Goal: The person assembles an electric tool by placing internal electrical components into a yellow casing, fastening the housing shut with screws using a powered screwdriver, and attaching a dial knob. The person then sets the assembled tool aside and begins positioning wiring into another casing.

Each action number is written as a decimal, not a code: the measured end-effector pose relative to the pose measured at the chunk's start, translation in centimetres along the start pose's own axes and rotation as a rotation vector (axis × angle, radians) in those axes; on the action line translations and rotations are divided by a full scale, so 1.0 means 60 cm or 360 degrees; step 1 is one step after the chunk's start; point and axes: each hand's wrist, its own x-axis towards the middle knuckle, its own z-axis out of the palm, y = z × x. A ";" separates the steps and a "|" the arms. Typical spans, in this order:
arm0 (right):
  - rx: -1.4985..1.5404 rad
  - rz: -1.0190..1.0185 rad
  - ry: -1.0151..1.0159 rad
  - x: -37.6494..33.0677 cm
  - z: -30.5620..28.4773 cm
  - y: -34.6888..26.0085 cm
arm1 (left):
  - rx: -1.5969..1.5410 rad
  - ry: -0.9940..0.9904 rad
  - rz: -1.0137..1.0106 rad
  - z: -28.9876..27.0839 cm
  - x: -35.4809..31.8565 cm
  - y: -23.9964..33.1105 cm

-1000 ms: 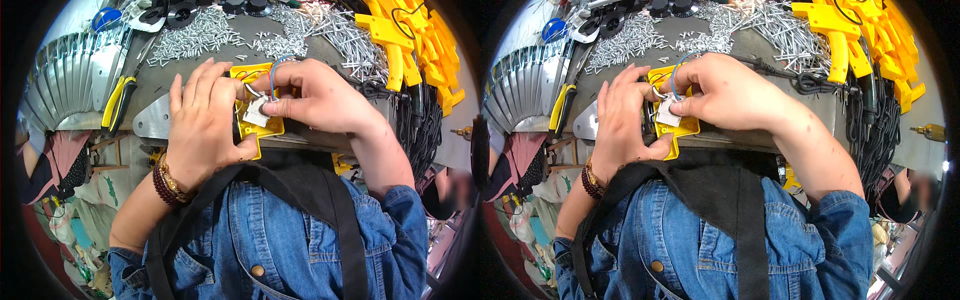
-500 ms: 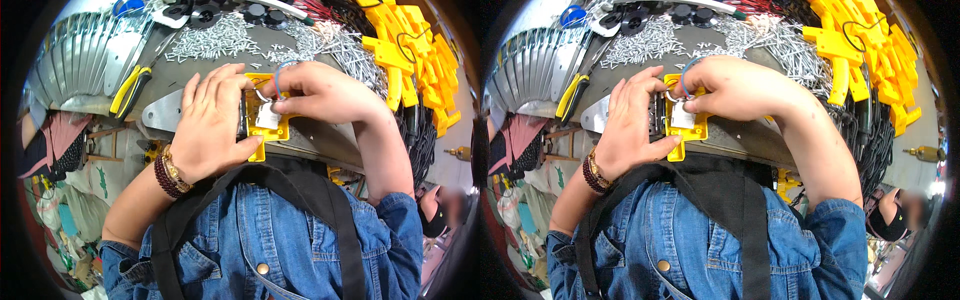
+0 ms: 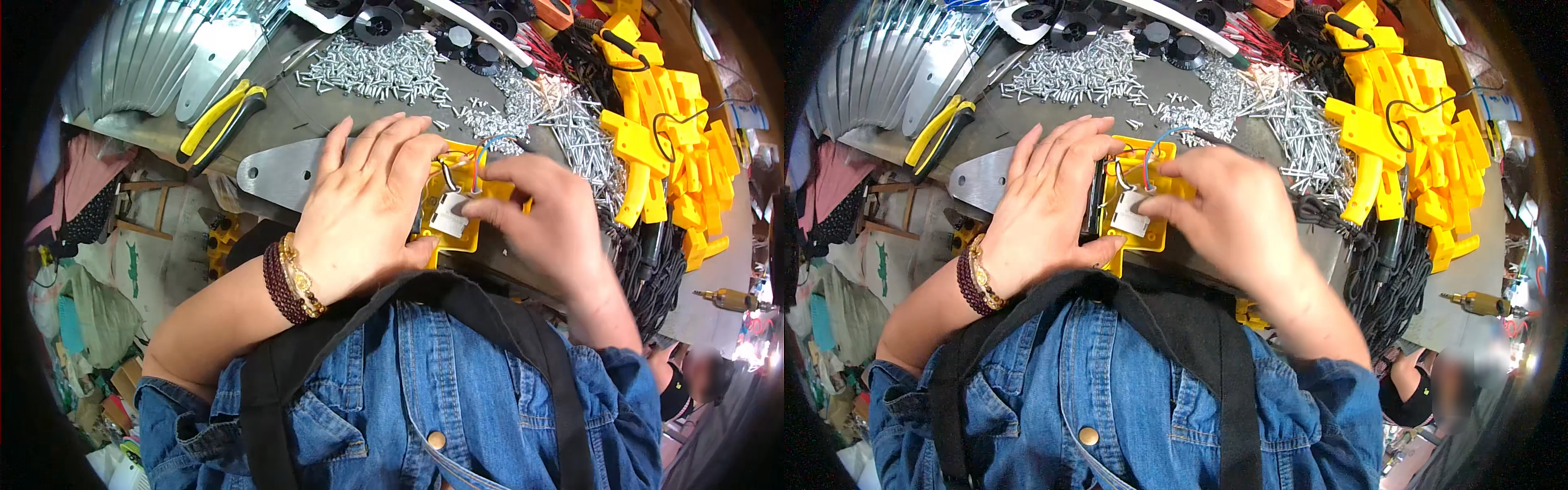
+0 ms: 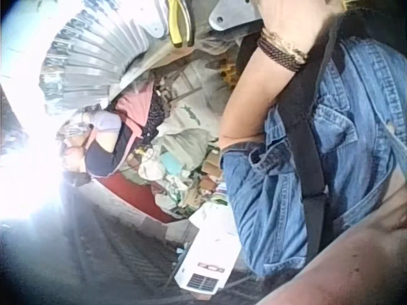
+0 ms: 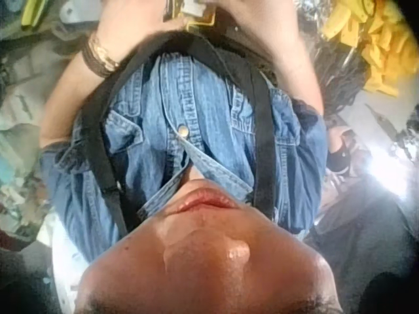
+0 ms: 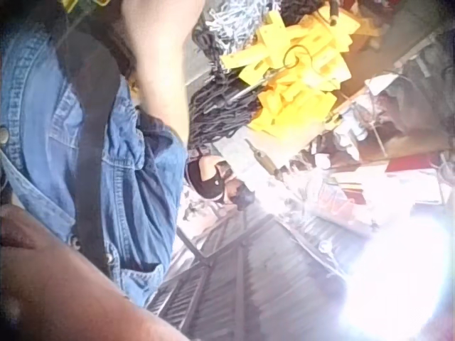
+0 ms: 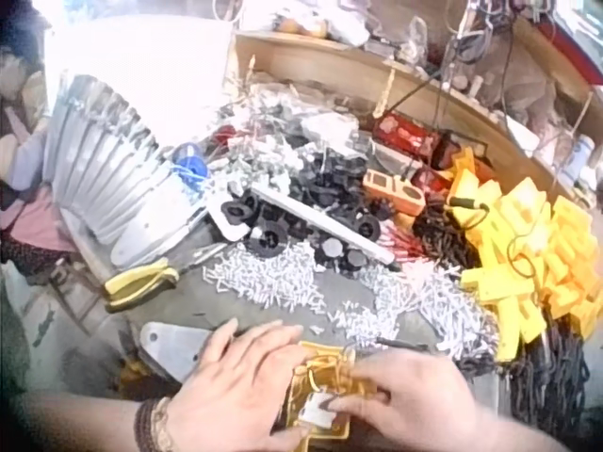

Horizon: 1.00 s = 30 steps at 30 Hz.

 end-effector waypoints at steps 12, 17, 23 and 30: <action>-0.0116 -0.0713 0.0409 -0.035 0.054 0.032 | -0.0060 0.0000 0.0003 -0.005 0.006 0.008; 0.0136 -0.0882 0.0388 -0.018 0.050 0.054 | -0.0015 0.0016 0.0004 -0.006 0.004 0.008; 0.0329 -0.0496 0.0168 -0.026 0.042 0.045 | -0.0169 -0.0188 0.0166 -0.049 0.026 -0.025; 0.0267 -0.0705 0.0288 -0.017 0.053 0.055 | 0.0023 -0.0321 0.0299 -0.057 0.054 -0.018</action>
